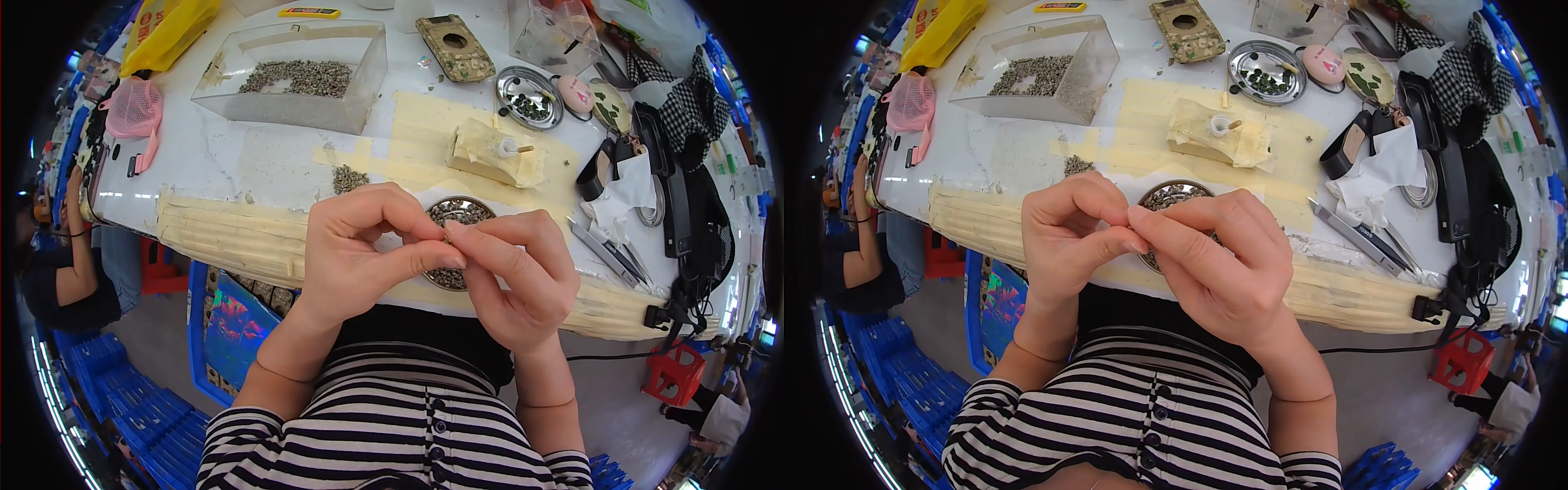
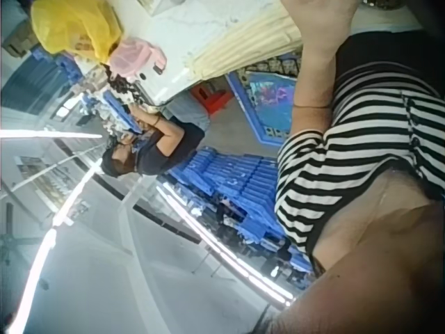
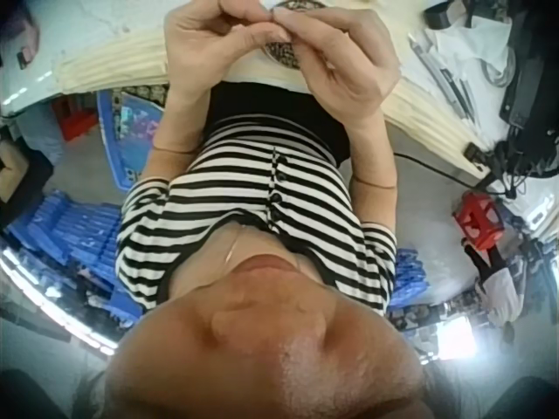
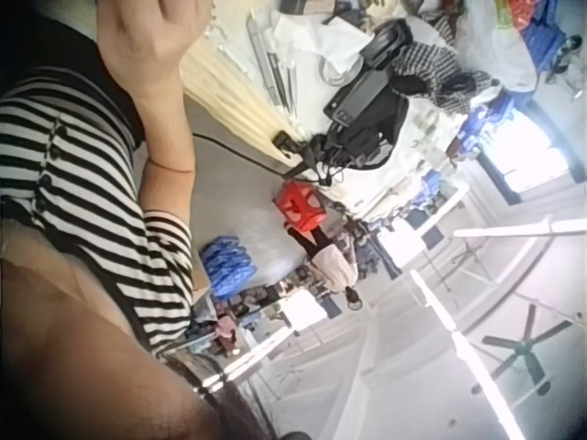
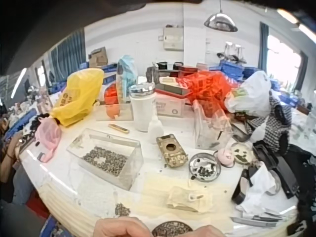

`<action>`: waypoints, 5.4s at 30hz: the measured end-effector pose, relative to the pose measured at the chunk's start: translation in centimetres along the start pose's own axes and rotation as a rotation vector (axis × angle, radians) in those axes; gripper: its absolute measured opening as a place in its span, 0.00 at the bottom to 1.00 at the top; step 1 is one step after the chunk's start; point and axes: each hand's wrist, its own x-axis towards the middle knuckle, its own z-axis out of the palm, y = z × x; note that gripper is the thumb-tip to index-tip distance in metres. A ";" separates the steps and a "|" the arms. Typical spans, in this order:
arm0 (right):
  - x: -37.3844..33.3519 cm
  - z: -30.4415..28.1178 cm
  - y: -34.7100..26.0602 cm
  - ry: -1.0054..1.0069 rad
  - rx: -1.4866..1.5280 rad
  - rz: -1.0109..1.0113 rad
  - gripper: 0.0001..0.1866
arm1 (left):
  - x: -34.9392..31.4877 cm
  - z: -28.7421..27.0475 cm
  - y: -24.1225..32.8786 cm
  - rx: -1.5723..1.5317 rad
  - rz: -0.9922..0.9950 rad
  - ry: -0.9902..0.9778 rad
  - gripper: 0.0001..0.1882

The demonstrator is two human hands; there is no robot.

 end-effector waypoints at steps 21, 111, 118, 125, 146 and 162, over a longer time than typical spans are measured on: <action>0.0 0.0 -0.2 0.059 0.018 0.108 0.17 | -0.4 1.3 0.7 0.493 0.284 0.088 0.11; 0.1 -0.9 0.2 -0.032 0.263 0.264 0.09 | 0.2 0.7 0.7 0.880 0.506 0.099 0.12; 0.0 -1.0 -0.1 -0.069 0.295 0.324 0.09 | 0.2 0.8 0.2 0.831 0.531 0.155 0.14; 0.3 -0.8 -0.2 -0.098 0.391 0.378 0.08 | 0.4 1.0 0.2 0.820 0.546 0.136 0.14; -0.1 -0.7 0.1 -0.008 0.265 0.298 0.09 | 0.2 0.8 0.1 0.921 0.564 0.170 0.14; 0.2 -1.1 -0.1 -0.160 0.460 0.428 0.06 | 0.0 1.1 0.5 0.870 0.545 0.100 0.15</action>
